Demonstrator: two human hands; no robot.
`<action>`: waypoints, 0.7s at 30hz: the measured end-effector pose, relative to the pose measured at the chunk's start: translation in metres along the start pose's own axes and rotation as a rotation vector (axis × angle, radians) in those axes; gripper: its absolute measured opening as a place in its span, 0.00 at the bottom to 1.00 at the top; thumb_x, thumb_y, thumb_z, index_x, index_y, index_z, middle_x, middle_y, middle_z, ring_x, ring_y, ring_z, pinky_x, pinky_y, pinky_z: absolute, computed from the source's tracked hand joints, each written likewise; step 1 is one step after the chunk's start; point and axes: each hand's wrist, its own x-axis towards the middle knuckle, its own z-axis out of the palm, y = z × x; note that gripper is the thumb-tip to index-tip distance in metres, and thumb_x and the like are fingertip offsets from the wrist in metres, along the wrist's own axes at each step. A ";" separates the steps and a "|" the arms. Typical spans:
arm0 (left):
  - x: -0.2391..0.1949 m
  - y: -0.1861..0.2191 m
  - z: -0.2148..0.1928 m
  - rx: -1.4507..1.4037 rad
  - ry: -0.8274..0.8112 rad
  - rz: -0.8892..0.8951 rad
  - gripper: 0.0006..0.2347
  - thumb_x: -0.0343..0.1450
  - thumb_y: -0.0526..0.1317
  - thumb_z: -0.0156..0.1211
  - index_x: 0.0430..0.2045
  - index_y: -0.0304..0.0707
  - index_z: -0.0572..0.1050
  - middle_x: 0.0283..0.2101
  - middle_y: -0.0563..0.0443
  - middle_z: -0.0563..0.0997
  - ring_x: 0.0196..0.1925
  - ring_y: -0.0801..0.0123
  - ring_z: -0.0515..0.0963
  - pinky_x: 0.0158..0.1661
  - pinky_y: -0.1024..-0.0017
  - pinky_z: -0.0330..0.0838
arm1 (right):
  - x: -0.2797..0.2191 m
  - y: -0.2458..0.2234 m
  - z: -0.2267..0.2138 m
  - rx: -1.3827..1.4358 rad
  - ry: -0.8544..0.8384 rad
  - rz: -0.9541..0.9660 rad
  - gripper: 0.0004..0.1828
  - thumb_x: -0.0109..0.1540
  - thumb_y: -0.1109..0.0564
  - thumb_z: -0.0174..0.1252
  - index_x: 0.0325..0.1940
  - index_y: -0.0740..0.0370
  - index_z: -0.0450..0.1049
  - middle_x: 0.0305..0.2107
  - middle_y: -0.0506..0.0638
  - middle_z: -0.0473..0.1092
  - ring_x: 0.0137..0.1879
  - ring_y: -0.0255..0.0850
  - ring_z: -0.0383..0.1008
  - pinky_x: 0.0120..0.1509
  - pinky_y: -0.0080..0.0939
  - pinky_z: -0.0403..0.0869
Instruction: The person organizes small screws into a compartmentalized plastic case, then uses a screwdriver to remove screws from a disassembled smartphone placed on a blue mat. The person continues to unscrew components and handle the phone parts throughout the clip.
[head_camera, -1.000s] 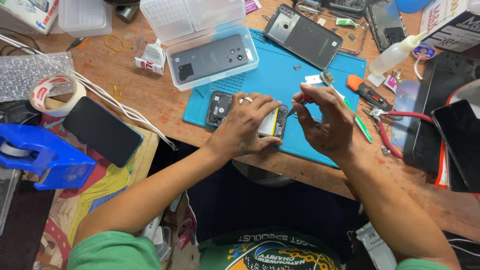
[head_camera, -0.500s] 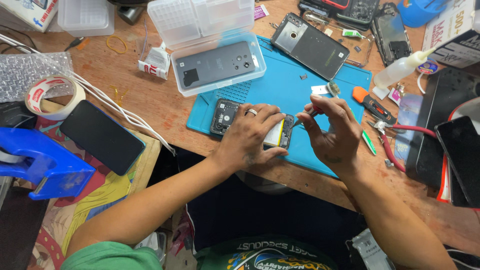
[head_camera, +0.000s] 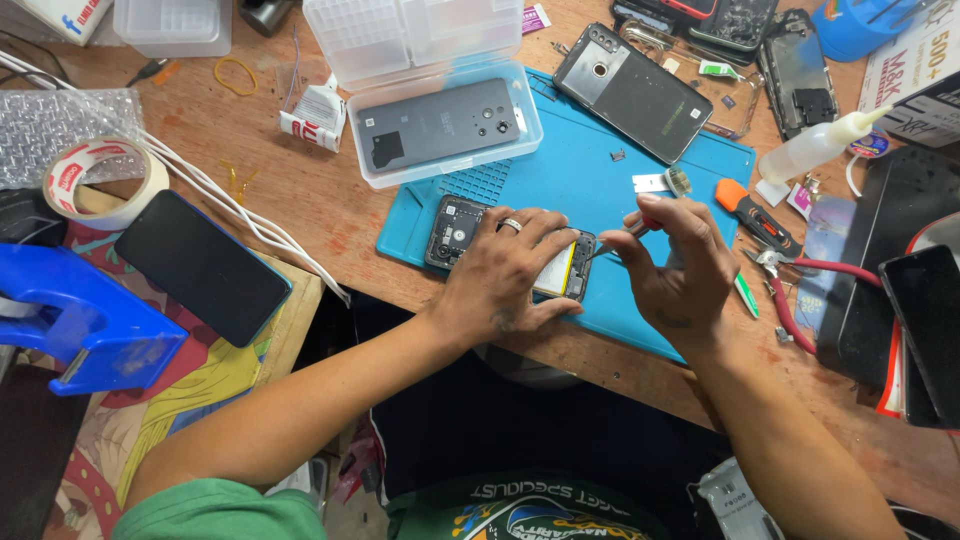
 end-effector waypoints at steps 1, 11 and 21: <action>0.000 0.000 0.000 -0.002 0.001 0.001 0.35 0.61 0.63 0.69 0.55 0.35 0.73 0.57 0.40 0.75 0.61 0.54 0.74 0.64 0.55 0.58 | 0.001 -0.001 0.000 0.026 -0.017 0.018 0.27 0.64 0.61 0.73 0.63 0.65 0.68 0.44 0.58 0.73 0.45 0.39 0.79 0.51 0.36 0.80; -0.002 -0.002 0.002 -0.011 0.022 0.015 0.35 0.61 0.62 0.70 0.55 0.35 0.73 0.57 0.39 0.75 0.60 0.52 0.75 0.64 0.55 0.59 | 0.018 -0.012 -0.013 0.039 -0.320 0.126 0.32 0.64 0.67 0.67 0.69 0.66 0.61 0.45 0.59 0.75 0.52 0.43 0.81 0.60 0.44 0.80; -0.001 -0.002 0.004 -0.015 0.010 0.007 0.35 0.61 0.63 0.69 0.54 0.37 0.73 0.56 0.39 0.75 0.60 0.52 0.75 0.63 0.54 0.58 | 0.009 -0.007 -0.007 0.003 -0.210 -0.041 0.30 0.61 0.62 0.72 0.63 0.64 0.67 0.40 0.57 0.74 0.47 0.42 0.79 0.49 0.41 0.80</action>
